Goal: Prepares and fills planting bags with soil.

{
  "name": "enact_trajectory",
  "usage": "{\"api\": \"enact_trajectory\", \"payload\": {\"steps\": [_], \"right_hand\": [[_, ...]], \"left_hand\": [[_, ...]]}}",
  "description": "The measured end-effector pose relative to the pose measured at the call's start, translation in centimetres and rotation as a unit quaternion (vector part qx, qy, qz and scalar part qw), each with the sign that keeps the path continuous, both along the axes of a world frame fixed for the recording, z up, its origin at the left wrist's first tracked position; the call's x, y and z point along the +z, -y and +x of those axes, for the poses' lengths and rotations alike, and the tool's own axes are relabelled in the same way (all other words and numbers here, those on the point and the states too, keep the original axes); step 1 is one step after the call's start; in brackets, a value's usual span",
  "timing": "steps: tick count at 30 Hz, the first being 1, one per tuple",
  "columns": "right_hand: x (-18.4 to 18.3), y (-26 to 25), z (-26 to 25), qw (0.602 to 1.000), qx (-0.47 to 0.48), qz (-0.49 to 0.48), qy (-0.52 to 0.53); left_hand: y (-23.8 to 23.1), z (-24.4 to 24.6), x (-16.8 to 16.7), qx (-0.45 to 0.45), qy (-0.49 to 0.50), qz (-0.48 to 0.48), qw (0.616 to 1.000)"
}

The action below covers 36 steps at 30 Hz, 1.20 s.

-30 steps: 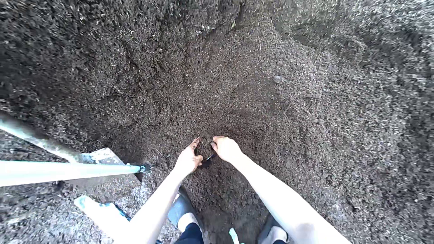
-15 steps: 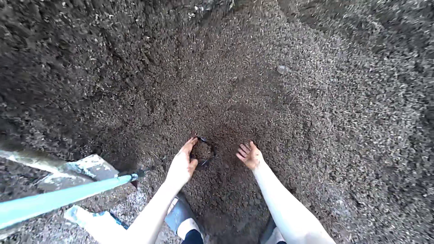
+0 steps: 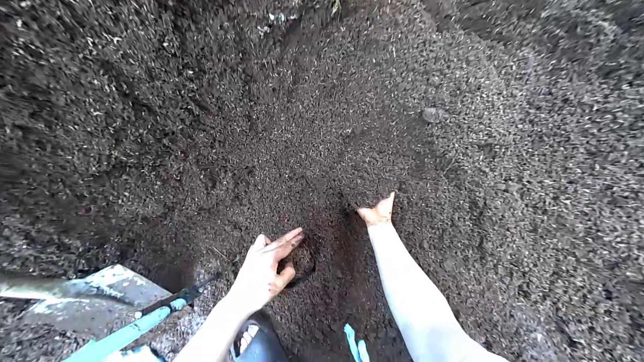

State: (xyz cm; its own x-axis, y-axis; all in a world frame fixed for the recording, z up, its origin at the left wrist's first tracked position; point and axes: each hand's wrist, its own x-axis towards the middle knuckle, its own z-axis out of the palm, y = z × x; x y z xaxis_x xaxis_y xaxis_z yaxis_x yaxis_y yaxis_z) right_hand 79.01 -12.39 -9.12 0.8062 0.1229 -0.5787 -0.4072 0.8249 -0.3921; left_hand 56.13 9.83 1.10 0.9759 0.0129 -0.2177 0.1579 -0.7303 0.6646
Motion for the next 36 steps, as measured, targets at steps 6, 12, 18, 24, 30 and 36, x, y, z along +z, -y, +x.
{"api": "enact_trajectory", "payload": {"steps": [6, 12, 18, 24, 30, 36], "right_hand": [[4.2, 0.6, -2.3, 0.991, 0.124, 0.018, 0.043], [8.7, -1.0, -8.6, 0.959, 0.268, 0.085, 0.044], [11.8, -2.3, -13.6, 0.942, 0.328, 0.065, 0.027], [16.5, -4.3, -16.4, 0.906, 0.345, -0.236, 0.063], [16.0, -6.8, -17.7, 0.461, 0.523, -0.623, 0.355], [15.1, -3.9, -14.7, 0.5, 0.514, -0.634, 0.29]], "left_hand": [[1.2, -4.0, -0.4, 0.033, 0.137, 0.088, 0.986], [3.6, -4.7, 0.7, 0.068, 0.101, 0.035, 0.992], [2.9, -3.9, 1.2, 0.14, -0.056, -0.051, 0.987], [3.1, -3.7, 2.6, 0.175, -0.079, -0.082, 0.978], [3.4, -4.2, 2.7, 0.187, -0.073, -0.096, 0.975], [1.1, -5.3, 1.8, 0.242, -0.134, -0.095, 0.956]]}}
